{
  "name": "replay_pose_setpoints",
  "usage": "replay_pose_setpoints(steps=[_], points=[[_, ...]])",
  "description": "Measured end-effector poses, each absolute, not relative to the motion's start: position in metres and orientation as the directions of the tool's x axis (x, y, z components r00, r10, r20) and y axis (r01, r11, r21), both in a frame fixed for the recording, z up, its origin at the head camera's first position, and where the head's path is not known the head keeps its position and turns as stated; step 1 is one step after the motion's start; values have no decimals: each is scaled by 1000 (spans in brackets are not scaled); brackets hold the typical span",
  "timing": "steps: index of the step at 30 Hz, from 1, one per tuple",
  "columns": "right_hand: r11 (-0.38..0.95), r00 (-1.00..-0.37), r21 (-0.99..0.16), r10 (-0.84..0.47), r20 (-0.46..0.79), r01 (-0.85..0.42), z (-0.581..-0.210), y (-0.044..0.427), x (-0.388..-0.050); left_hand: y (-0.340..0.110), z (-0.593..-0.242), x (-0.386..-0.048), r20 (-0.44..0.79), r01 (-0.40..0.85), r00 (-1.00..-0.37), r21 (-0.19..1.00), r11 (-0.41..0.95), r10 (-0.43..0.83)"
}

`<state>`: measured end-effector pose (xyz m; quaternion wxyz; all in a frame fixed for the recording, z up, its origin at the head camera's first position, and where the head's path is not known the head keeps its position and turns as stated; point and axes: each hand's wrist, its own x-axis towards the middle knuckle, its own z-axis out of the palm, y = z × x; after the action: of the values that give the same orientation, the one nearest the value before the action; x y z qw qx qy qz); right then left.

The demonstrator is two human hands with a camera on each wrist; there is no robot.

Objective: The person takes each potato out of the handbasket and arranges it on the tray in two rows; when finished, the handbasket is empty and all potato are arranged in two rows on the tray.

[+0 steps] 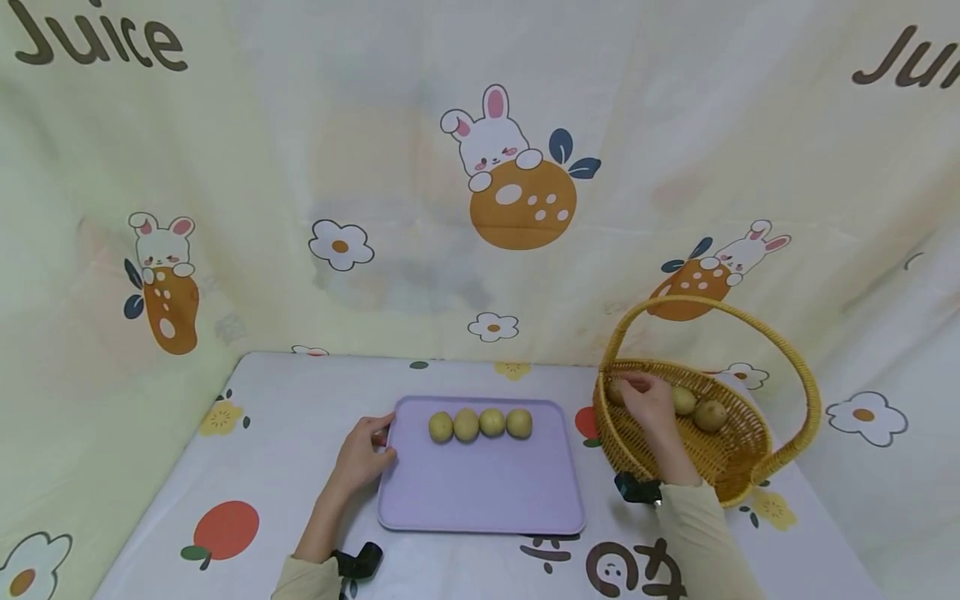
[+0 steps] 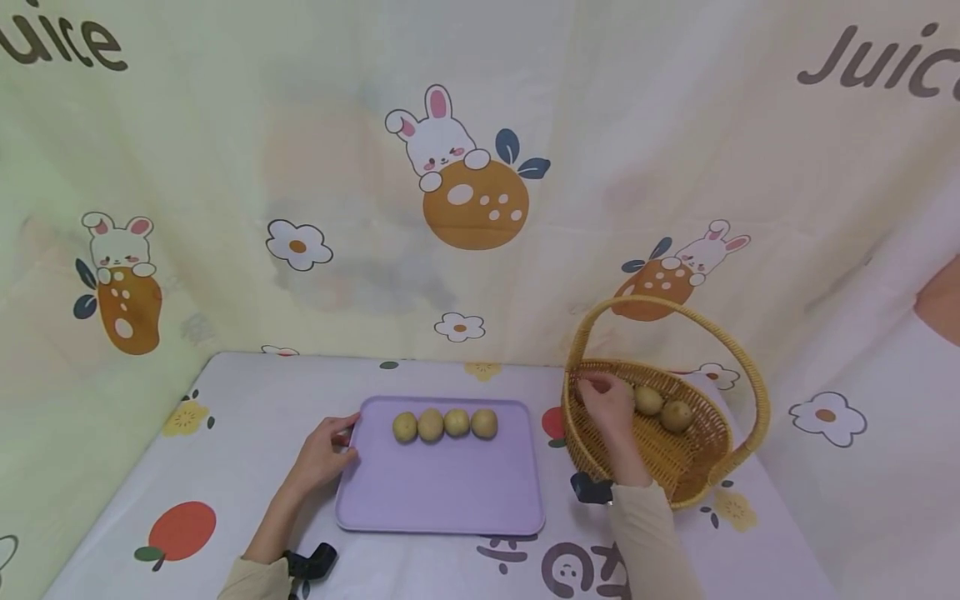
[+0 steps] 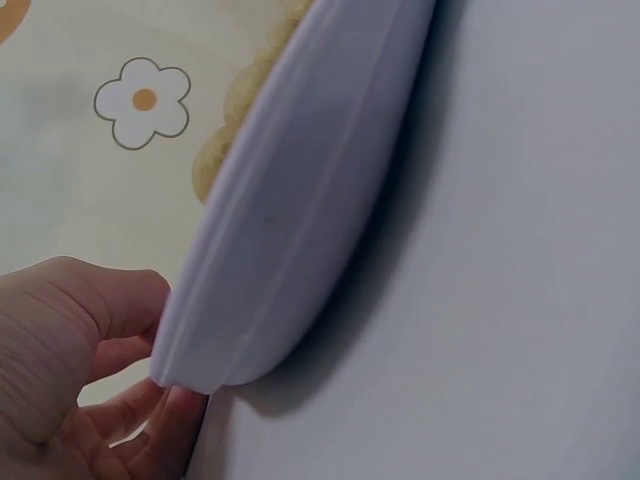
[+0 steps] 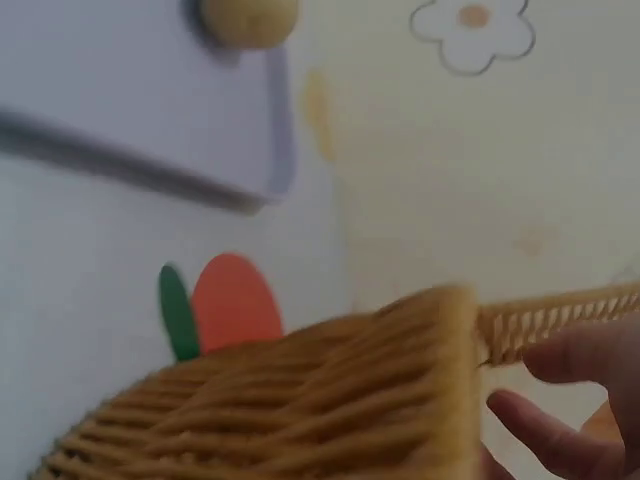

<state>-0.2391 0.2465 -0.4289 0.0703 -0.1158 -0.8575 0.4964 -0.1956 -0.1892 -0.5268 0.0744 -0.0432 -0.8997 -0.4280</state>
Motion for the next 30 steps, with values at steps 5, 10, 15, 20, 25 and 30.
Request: replay_pose_setpoints(steps=[5,10,15,20,25,30], points=[[543,-953,-824,304,11,163,-440,256,-242,-190,-526,-197,174,146,-985,764,629,16],[622,-969,-772,247,32,133,-450,261,-247,-191,-526,-198,182,153,-983,766,624,18],[684,-983,-721,181,18,113,-462,263,-250,-191,-527,-195,177,153,-984,770,620,23],[667,-976,-732,218,18,136,-467,262,-249,-190,-529,-194,170,145,-985,772,619,18],[629,-961,-764,273,40,147,-470,261,-250,-189,-529,-194,177,150,-984,771,619,17],[628,-954,-763,294,50,153,-472,261,-253,-190,-529,-195,185,156,-983,770,619,17]])
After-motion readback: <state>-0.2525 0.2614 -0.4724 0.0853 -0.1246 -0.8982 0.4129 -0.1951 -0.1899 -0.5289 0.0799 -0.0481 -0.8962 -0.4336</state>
